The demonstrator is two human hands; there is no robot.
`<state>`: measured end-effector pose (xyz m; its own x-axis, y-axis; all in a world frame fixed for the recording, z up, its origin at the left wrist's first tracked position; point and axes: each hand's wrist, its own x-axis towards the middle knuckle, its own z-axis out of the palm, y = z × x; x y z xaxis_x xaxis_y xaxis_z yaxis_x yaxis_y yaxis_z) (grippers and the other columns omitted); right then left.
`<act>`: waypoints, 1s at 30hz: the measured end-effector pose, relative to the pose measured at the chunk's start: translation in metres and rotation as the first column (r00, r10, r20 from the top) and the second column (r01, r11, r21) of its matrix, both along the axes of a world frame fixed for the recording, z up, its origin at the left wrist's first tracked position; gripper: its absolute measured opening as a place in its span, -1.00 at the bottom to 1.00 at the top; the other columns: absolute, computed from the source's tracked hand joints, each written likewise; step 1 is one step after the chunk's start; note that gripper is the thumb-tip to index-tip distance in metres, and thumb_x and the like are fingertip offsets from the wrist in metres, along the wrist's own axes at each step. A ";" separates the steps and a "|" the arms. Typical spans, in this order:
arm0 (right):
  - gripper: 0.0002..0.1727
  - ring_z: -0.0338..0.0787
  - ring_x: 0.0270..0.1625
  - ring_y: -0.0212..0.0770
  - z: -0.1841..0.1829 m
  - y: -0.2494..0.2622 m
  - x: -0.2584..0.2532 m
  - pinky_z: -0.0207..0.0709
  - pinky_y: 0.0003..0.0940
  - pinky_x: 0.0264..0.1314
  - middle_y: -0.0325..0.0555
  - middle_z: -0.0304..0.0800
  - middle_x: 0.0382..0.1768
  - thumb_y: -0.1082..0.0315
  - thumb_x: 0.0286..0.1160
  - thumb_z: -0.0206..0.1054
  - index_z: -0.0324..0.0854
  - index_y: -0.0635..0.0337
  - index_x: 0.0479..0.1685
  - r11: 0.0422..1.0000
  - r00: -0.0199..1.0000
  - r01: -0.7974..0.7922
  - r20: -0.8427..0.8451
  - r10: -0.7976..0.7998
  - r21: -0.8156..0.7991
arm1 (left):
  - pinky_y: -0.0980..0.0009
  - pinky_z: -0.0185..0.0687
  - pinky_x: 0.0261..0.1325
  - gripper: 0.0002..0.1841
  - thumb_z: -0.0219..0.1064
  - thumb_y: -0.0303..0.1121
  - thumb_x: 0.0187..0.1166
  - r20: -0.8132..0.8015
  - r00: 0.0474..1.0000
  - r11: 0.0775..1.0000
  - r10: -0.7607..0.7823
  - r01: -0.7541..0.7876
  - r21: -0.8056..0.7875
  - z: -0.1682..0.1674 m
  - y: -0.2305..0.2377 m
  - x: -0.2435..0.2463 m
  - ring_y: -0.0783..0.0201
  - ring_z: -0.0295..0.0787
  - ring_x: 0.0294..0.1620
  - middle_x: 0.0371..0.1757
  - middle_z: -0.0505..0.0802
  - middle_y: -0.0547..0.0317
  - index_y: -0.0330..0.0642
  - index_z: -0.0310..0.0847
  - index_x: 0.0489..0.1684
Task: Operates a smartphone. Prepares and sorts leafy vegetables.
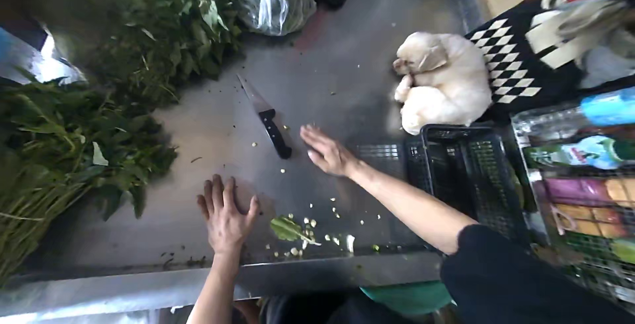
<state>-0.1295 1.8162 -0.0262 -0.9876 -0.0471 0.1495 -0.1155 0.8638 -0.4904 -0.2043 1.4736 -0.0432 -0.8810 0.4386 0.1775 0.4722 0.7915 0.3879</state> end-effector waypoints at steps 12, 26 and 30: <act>-0.60 0.68 0.31 0.08 0.006 0.004 -0.063 0.55 -0.05 0.44 0.07 0.74 0.22 0.35 0.60 0.22 0.76 -0.02 0.35 0.997 0.998 -0.064 0.028 0.063 0.037 | -0.24 -0.15 0.81 -0.11 0.04 0.48 0.40 0.013 1.000 1.000 0.015 -0.015 -0.015 0.001 -0.002 -0.001 -0.23 0.19 0.80 0.70 0.49 -0.17 -0.03 0.59 0.53; -0.62 0.77 0.34 -0.04 0.059 -0.076 0.117 0.65 -0.14 0.42 0.12 0.75 0.31 0.32 0.62 0.28 0.73 0.16 0.36 0.924 0.903 0.358 0.302 -0.305 -0.137 | -0.28 -0.28 0.83 -0.20 0.09 0.15 0.57 0.179 0.977 0.991 -0.113 0.097 0.096 -0.003 0.092 -0.054 -0.16 0.00 0.89 0.82 0.34 -0.07 -0.17 0.30 0.76; -0.49 0.65 0.49 0.09 0.041 -0.058 0.082 0.56 0.02 0.53 0.18 0.61 0.47 0.30 0.58 0.37 0.58 0.23 0.52 0.882 0.865 0.469 0.227 -0.448 -0.048 | -0.21 -0.21 0.87 -0.32 0.13 0.08 0.64 0.132 0.944 0.950 -0.301 0.284 0.129 -0.005 0.090 -0.017 -0.14 0.05 0.87 0.77 0.43 0.00 -0.14 0.42 0.69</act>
<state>-0.0478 1.7582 0.0143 -0.9029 0.4231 -0.0761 0.3932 0.7410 -0.5444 -0.2210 1.5633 -0.0480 -0.7366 0.6666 0.1143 0.6072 0.5774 0.5458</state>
